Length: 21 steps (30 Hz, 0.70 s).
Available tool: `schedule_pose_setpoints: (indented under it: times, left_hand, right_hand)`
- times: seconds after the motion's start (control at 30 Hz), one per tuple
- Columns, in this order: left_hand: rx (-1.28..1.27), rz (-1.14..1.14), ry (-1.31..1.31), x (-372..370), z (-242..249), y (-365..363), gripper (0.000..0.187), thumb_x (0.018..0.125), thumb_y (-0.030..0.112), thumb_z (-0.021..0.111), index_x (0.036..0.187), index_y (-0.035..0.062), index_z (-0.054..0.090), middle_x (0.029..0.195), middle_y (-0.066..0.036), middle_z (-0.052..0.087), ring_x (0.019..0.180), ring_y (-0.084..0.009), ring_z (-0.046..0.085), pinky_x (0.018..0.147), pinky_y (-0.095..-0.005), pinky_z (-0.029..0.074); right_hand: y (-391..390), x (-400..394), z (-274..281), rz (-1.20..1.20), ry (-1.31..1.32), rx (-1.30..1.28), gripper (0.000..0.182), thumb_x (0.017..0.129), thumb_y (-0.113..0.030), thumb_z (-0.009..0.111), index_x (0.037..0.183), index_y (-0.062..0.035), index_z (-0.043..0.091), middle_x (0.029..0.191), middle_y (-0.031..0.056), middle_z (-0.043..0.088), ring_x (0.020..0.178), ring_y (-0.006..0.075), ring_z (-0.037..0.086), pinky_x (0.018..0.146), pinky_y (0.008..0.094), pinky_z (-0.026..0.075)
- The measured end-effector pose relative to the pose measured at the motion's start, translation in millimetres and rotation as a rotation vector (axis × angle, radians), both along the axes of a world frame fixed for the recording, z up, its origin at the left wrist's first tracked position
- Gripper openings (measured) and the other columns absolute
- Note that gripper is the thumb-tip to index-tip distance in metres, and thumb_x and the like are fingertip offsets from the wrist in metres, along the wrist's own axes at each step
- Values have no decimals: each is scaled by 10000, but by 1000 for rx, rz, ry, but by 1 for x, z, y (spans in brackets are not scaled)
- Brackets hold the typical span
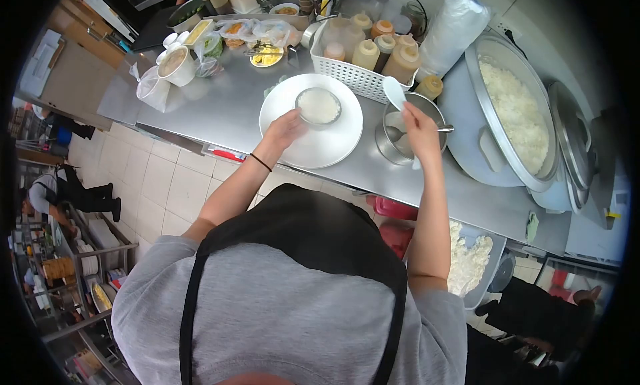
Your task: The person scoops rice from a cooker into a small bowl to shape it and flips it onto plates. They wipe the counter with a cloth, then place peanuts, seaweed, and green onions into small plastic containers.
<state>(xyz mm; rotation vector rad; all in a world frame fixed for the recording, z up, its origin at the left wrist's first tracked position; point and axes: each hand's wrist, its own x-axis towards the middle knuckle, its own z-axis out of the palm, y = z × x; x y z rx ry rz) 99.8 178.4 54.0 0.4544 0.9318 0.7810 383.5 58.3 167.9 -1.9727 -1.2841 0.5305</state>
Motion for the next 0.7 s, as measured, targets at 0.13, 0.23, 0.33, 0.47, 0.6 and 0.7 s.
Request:
schedule_pose_setpoints:
  times: [0.13, 0.23, 0.33, 0.47, 0.6, 0.7]
  left_hand:
    - [-21, -93, 42, -1, 4, 20, 384, 770, 227, 633, 1065, 17, 506, 984, -101, 534, 895, -206, 516, 818, -344, 427]
    - [209, -224, 86, -2, 32, 31, 443, 697, 264, 689, 1013, 4, 522, 927, -109, 556, 849, -214, 541, 758, -308, 454]
    - [1013, -362, 953, 15, 59, 24, 577, 489, 245, 752, 931, -38, 515, 884, -168, 555, 848, -286, 546, 743, -305, 456]
    - [1820, -467, 1733, 42, 22, -23, 206, 654, 101, 588, 852, 79, 535, 876, -113, 529, 879, -274, 488, 769, -370, 363]
    - [1707, -726, 1813, 45, 18, -26, 164, 716, 90, 519, 879, 88, 542, 924, -105, 526, 869, -247, 489, 762, -346, 346]
    - [1608, -942, 1682, 38, 36, -11, 274, 661, 123, 598, 921, 54, 548, 962, -129, 518, 890, -269, 493, 780, -366, 367]
  right_hand:
    - [-32, 19, -11, -118, 54, -19, 314, 849, -256, 522, 1114, -93, 567, 729, 124, 599, 646, 141, 523, 618, 272, 419]
    - [-47, 28, -25, -159, 25, 85, 316, 851, -242, 524, 1123, -85, 562, 677, 85, 563, 586, 124, 460, 561, 273, 395]
    - [-55, 28, -25, -176, 4, 5, 324, 854, -238, 524, 1131, -73, 553, 661, 64, 533, 563, 113, 420, 537, 264, 381]
    - [-53, 11, -13, -131, 13, 39, 317, 860, -233, 517, 1130, -72, 553, 629, 43, 492, 557, 108, 396, 526, 257, 365]
    - [-44, -16, 8, -119, 284, 81, 323, 884, -208, 485, 1187, -100, 519, 596, -35, 429, 469, 26, 348, 408, 181, 282]
    - [-30, -41, 16, -75, 448, 240, 334, 885, -184, 482, 1201, -78, 500, 582, -44, 398, 457, 28, 321, 402, 180, 277]
